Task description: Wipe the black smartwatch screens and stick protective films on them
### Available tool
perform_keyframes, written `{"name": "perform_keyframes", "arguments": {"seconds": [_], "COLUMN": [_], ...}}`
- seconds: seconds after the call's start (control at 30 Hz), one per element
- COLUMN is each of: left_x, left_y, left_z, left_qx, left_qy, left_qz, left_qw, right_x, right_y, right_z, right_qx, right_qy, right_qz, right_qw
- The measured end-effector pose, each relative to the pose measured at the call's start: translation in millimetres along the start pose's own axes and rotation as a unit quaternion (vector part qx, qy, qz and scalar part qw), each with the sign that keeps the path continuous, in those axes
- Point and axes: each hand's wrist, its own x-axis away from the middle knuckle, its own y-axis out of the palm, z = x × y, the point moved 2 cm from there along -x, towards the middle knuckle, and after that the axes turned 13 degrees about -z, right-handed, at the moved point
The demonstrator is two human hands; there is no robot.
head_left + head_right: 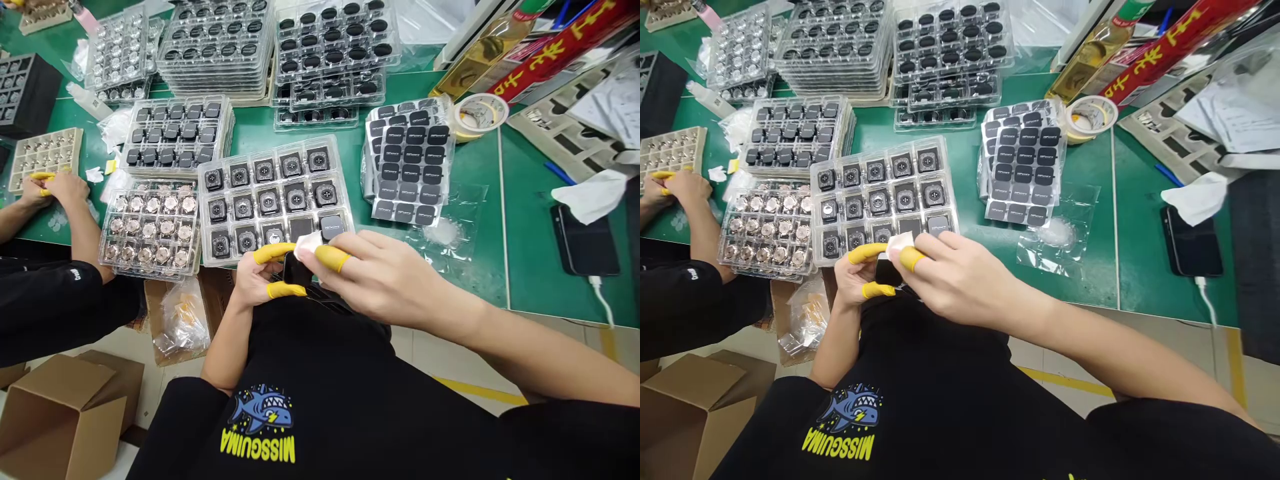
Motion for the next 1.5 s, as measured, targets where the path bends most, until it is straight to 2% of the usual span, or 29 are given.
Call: {"name": "perform_keyframes", "arguments": {"seconds": [0.13, 0.27, 0.4, 0.53, 0.77, 1.07, 1.3, 1.5], "left_x": [0, 1, -3, -8, -6, -1, 0, 1], "left_y": [-2.9, -3.9, -2.0, 0.9, 2.6, 4.7, 6.5, 4.7], "left_z": [7, 9, 10, 15, 17, 11, 10, 9], "left_qx": [0.015, 0.012, 0.003, -0.021, -0.012, -0.005, 0.021, 0.016], "left_qy": [-0.003, -0.010, 0.001, 0.028, 0.023, -0.006, -0.026, -0.033], "left_qz": [0.021, 0.027, 0.028, 0.037, 0.024, 0.025, 0.031, 0.011], "left_qw": [1.000, 1.000, 1.000, 0.999, 0.999, 1.000, 0.999, 0.999], "right_x": [17, 32, 29, 23, 29, 31, 25, 20], "right_y": [-3, -13, -24, -27, -21, -15, -20, -15], "right_z": [9, 3, -10, -15, -15, -25, -24, -24], "right_qx": [-0.022, -0.087, -0.100, -0.103, -0.113, -0.137, -0.135, -0.132], "right_qy": [0.056, 0.130, 0.078, 0.031, 0.070, 0.054, -0.006, -0.011], "right_qz": [0.033, 0.083, 0.065, 0.038, 0.069, 0.070, 0.028, -0.001], "right_qw": [0.998, 0.984, 0.990, 0.993, 0.989, 0.987, 0.990, 0.991]}}
